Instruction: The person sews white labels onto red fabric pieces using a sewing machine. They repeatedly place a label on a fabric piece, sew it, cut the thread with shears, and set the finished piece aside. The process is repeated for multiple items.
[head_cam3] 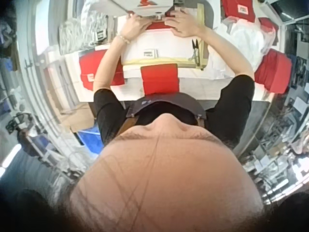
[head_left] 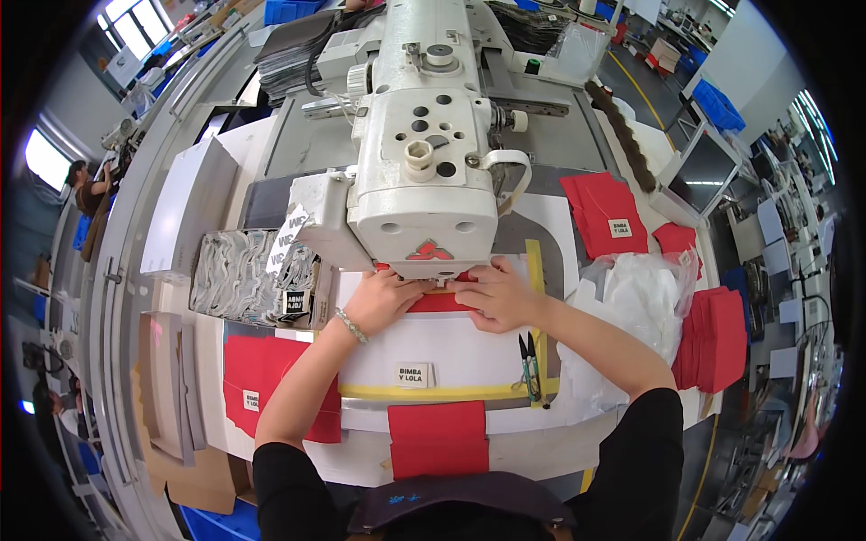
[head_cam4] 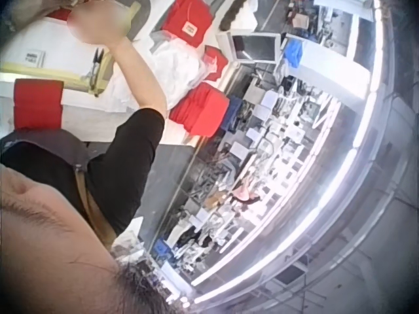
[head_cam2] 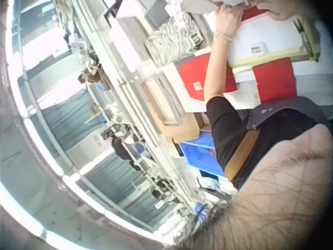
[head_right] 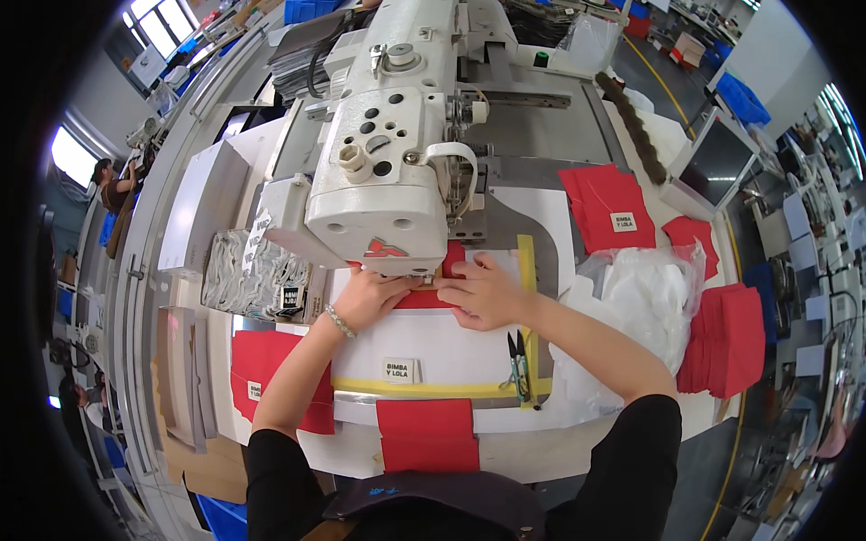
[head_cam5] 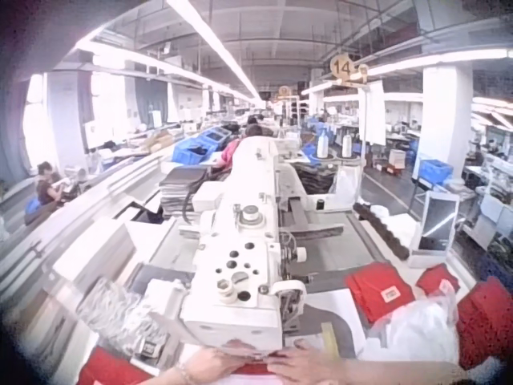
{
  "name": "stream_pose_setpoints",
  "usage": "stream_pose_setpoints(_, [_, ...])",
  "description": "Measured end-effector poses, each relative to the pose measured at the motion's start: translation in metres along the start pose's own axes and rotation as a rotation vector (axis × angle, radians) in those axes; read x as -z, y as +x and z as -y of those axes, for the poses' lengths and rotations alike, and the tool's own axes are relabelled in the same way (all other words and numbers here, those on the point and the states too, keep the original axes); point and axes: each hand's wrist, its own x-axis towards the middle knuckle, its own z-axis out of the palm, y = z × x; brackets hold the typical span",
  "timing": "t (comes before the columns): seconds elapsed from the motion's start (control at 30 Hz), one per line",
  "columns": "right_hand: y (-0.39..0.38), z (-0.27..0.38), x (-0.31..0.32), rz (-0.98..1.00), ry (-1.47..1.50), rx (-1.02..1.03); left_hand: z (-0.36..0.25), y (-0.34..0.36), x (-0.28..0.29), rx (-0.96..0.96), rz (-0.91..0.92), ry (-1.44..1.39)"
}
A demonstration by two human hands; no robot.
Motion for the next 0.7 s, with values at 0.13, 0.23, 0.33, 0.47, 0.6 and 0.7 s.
stream_pose_setpoints(0.13, [0.001, -0.008, 0.008, -0.042, 0.012, 0.003, 0.018, 0.001, -0.008, 0.052, 0.012, -0.138])
stream_pose_setpoints(0.23, [0.004, -0.017, 0.007, -0.076, 0.015, -0.040, 0.020, 0.003, -0.015, 0.284, 0.127, -0.155])
stream_pose_setpoints(0.33, [0.010, -0.020, 0.006, -0.056, 0.045, -0.038, 0.018, 0.004, -0.012, 0.393, 0.183, -0.169])
stream_pose_setpoints(0.47, [0.010, -0.020, 0.005, -0.098, 0.060, -0.054, 0.018, 0.003, -0.012, 0.278, 0.120, -0.188])
stream_pose_setpoints(0.6, [0.011, -0.018, 0.003, -0.111, 0.061, -0.065, 0.015, 0.005, -0.007, 0.279, 0.093, -0.245])
stream_pose_setpoints(0.7, [0.013, -0.017, 0.002, -0.137, 0.037, -0.072, 0.015, 0.004, -0.009, 0.251, 0.074, -0.216])
